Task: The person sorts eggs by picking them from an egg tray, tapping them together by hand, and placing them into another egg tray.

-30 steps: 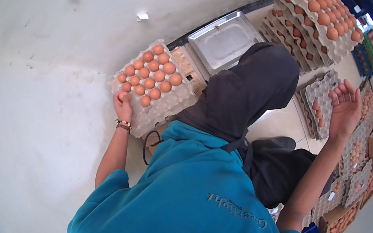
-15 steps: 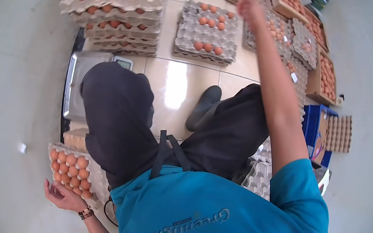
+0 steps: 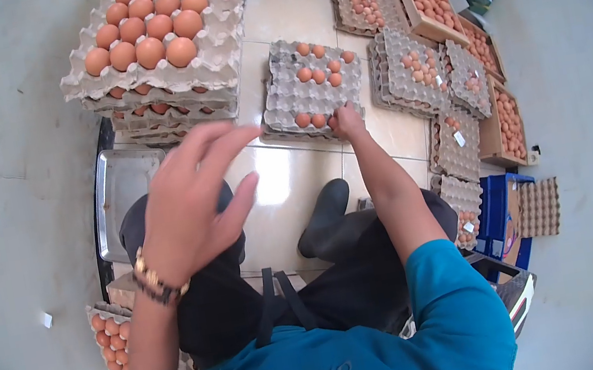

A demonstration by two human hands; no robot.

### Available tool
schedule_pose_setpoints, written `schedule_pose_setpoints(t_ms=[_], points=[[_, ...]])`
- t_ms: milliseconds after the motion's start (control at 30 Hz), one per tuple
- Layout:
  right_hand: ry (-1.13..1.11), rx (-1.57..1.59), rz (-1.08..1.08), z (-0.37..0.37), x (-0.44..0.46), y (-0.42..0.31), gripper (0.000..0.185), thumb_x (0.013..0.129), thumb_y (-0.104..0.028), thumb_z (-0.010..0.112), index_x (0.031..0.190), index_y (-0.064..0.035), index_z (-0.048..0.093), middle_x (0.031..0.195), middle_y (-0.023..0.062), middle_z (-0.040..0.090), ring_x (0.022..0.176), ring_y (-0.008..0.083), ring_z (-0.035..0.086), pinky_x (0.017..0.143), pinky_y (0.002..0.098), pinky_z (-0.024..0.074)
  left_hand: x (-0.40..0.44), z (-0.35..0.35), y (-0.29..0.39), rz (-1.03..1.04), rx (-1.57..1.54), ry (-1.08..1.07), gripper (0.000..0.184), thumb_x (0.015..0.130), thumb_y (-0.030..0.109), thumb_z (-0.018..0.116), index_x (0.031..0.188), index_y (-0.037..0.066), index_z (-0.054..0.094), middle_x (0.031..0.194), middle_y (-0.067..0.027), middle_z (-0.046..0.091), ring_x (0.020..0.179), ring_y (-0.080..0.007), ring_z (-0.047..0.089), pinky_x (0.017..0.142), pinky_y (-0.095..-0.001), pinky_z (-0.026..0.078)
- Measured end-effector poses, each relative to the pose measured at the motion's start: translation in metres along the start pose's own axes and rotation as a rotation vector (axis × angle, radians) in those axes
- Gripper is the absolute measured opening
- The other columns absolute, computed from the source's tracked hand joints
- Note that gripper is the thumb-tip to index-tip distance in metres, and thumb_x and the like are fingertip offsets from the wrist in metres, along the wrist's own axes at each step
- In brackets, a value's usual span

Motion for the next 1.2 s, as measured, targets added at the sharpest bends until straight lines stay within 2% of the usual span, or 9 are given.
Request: schedule_pose_setpoints(t_ms=[100,200,333,500,600,733,867,1000,1200], points=[[-0.016,0.018,-0.095,-0.008,0.0,-0.002,0.024,0.079,-0.015,0.067,0.096,0.0019,0.072,0.119,0.0259,0.056,0.101,0.039,0.064,0.092,0.0426,0.0529,0.045,0.037,-0.019,0.112,-0.027,-0.144,0.031,0.086,0.013,0.067,0.115,0.006,0.063,0.105,-0.0136,0.062,0.09,-0.0344,0.063,0.081,-0.0403,0.051],[-0.195,0.532,0.228,-0.002,0.014,0.029,0.026,0.076,-0.013,0.065,0.092,0.0064,0.072,0.106,0.0207,0.063,0.102,0.0325,0.065,0.092,0.0399,0.0539,0.063,0.064,-0.043,0.045,-0.076,-0.123,0.03,0.087,0.017,0.066,0.115,0.007,0.063,0.103,-0.0134,0.063,0.092,-0.035,0.063,0.079,-0.0425,0.051],[-0.252,1.863,0.296,0.0,-0.003,0.015,0.022,0.073,-0.008,0.064,0.09,0.0059,0.065,0.079,0.0065,0.06,0.069,0.023,0.064,0.071,0.0377,0.0618,0.043,0.07,-0.061,-0.03,-0.013,-0.25,0.031,0.086,0.018,0.067,0.115,0.007,0.064,0.098,-0.0131,0.064,0.09,-0.0331,0.064,0.079,-0.0417,0.051],[-0.285,0.843,0.281,0.017,-0.001,-0.003,0.039,0.068,-0.008,0.07,0.106,-0.0012,0.064,0.084,0.0094,0.068,0.082,0.0315,0.068,0.082,0.0428,0.0576,0.046,0.061,-0.073,-0.101,-0.05,-0.272,0.029,0.087,0.02,0.066,0.111,0.004,0.065,0.098,-0.0136,0.067,0.09,-0.0318,0.065,0.079,-0.0406,0.052],[-0.049,0.191,-0.111,0.007,-0.004,-0.036,0.052,0.064,-0.018,0.079,0.111,-0.0001,0.066,0.088,0.014,0.072,0.089,0.029,0.071,0.08,0.0398,0.056,0.05,0.055,-0.079,-0.101,-0.051,-0.191,0.029,0.087,0.021,0.065,0.11,0.002,0.066,0.1,-0.0146,0.068,0.09,-0.0323,0.066,0.081,-0.0404,0.052],[-0.115,0.231,-0.091,0.003,0.002,-0.034,0.054,0.061,-0.024,0.082,0.108,-0.0019,0.069,0.091,0.016,0.073,0.091,0.0291,0.071,0.083,0.0387,0.0545,0.048,0.058,-0.081,-0.125,-0.069,-0.188,0.029,0.088,0.02,0.065,0.11,0.002,0.066,0.101,-0.0155,0.068,0.09,-0.032,0.066,0.082,-0.0405,0.052],[-0.312,0.651,0.205,-0.007,0.009,-0.018,0.048,0.072,-0.025,0.081,0.111,-0.0009,0.07,0.083,0.0069,0.067,0.069,0.0163,0.067,0.061,0.0311,0.0562,0.048,0.074,-0.085,-0.096,-0.055,-0.214,0.029,0.088,0.014,0.061,0.114,0.003,0.065,0.1,-0.0154,0.069,0.09,-0.0309,0.067,0.083,-0.041,0.052],[-0.537,1.091,0.036,-0.078,-0.009,-0.081,0.032,0.086,-0.025,0.076,0.103,0.0013,0.069,0.067,0.0017,0.058,0.049,0.009,0.054,0.044,0.0243,0.0478,0.058,0.088,-0.08,-0.115,-0.326,-0.305,0.036,0.087,0.006,0.056,0.123,0.005,0.061,0.101,-0.0145,0.07,0.089,-0.0301,0.068,0.084,-0.0412,0.053],[-0.863,1.124,-0.384,-0.174,-0.094,-0.197,0.029,0.09,-0.023,0.073,0.102,0.003,0.068,0.068,0.0039,0.063,0.051,0.0092,0.058,0.043,0.0214,0.0465,0.066,0.089,-0.074,-0.151,-0.352,-0.19,0.056,0.082,0.014,0.071,0.135,0.006,0.055,0.111,-0.0177,0.068,0.096,-0.0293,0.068,0.089,-0.0371,0.052]])
Point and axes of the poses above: each hand's wrist, its own x-axis towards the middle knuckle, its own z-axis out of the palm, y = z × x, the point moved 7 cm from there along x, towards the middle knuckle
